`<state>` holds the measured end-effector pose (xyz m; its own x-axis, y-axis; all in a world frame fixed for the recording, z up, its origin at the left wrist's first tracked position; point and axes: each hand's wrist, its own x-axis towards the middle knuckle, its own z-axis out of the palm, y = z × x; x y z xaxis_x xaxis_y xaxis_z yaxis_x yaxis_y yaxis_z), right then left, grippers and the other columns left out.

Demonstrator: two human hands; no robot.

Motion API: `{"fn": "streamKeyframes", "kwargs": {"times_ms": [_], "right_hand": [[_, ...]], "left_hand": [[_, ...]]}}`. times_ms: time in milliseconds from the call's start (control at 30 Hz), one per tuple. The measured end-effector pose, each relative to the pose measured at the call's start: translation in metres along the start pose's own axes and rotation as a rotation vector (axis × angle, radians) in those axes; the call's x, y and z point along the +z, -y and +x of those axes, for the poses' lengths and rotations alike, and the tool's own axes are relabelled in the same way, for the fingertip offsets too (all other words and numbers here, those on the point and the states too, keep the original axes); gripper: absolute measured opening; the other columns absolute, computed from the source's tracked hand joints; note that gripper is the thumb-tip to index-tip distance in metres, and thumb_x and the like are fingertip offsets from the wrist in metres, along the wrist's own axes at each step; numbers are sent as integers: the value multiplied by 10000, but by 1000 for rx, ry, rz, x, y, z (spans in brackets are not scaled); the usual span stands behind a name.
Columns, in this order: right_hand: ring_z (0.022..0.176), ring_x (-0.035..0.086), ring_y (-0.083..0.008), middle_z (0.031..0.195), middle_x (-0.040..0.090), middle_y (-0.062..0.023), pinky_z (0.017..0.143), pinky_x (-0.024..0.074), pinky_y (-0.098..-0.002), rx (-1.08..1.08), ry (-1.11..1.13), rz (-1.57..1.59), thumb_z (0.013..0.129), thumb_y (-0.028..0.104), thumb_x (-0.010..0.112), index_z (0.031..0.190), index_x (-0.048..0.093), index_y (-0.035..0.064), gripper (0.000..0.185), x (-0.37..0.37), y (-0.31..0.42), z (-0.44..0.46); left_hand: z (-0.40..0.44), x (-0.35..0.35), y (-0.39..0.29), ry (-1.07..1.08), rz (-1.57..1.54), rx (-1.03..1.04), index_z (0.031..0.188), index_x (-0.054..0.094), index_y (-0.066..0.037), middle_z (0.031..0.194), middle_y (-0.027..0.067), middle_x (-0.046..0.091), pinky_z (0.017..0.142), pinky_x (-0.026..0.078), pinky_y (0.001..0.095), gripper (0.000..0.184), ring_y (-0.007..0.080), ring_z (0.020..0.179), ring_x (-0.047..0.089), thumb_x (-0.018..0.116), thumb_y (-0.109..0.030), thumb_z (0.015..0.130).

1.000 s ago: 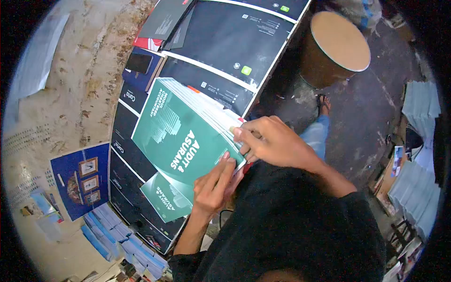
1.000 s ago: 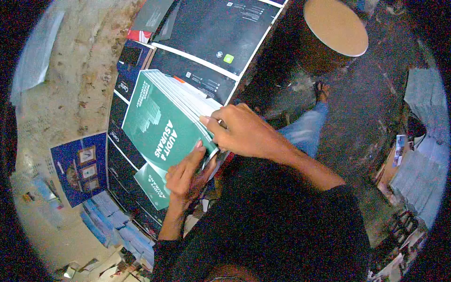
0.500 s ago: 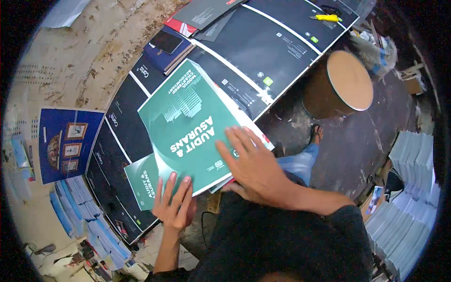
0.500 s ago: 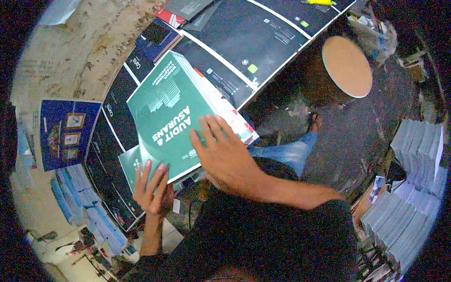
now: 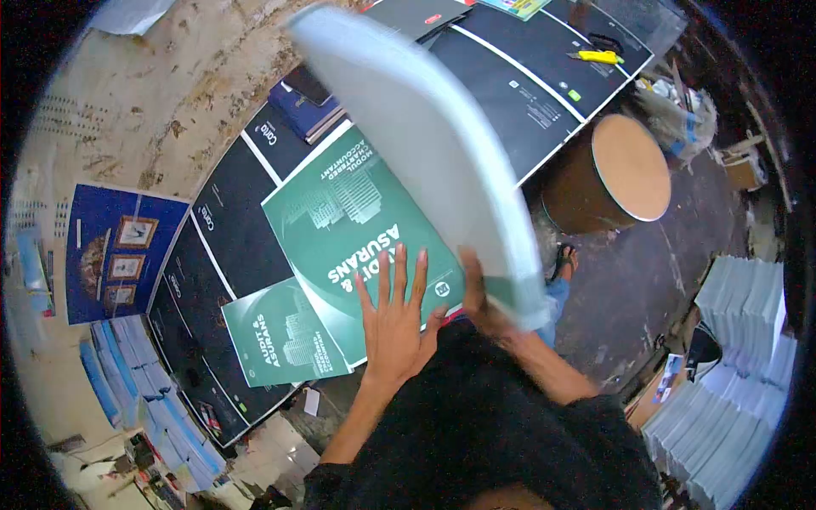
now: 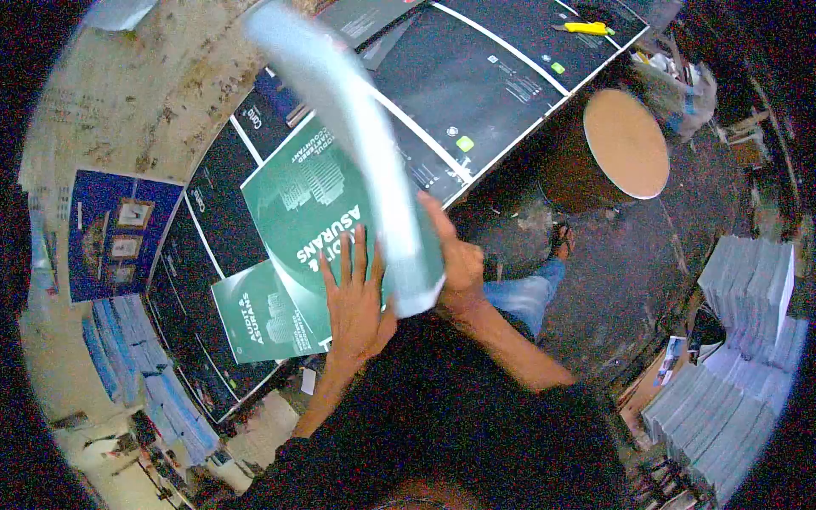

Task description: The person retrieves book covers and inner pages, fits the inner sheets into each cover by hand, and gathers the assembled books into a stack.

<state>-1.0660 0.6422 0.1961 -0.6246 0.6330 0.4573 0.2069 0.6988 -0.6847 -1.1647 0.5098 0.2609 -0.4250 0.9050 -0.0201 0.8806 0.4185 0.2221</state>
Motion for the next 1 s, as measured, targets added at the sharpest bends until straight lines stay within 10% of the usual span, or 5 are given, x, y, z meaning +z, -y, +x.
{"fn": "streamKeyframes", "kwargs": {"times_ms": [133,367,533,767,1000], "right_hand": [[926,650,-214,1092,677,-175,797,523,-343,286,-546,371,918,106,682,1104,625,-93,278,-3,7,21],[901,631,-167,1005,707,-156,785,509,-329,472,-554,200,934,139,676,1089,643,-100,287,-58,-47,65],[1058,668,-316,1231,658,-155,914,517,-399,-199,-434,-196,839,48,652,1347,572,85,516,-92,-135,111],[1422,344,-371,1532,392,-145,1176,292,-455,-134,247,-590,664,-117,580,1446,478,307,895,-95,-245,108],[1023,664,-339,1099,684,-198,908,520,-397,96,-112,-97,850,57,643,1110,670,18,264,-96,-103,58]], "left_hand": [[2,1,-3,-13,-1,2,1540,280,-83,1599,202,217,1158,71,646,821,420,1472,185,529,-554,916],[3,-9,-9,15,-26,-8,1515,284,-11,1593,251,186,1160,102,631,1025,426,1471,184,619,-674,809],[7,9,-17,-141,-164,22,1477,331,29,1551,300,251,1153,155,621,1013,443,1444,256,749,-556,763],[17,6,-16,-194,-112,80,1436,397,37,1458,338,394,1122,294,582,892,479,1360,395,784,-388,756],[20,-14,-8,-160,-236,185,1359,486,64,1314,331,546,988,488,489,739,454,1200,568,799,-224,754]]}}
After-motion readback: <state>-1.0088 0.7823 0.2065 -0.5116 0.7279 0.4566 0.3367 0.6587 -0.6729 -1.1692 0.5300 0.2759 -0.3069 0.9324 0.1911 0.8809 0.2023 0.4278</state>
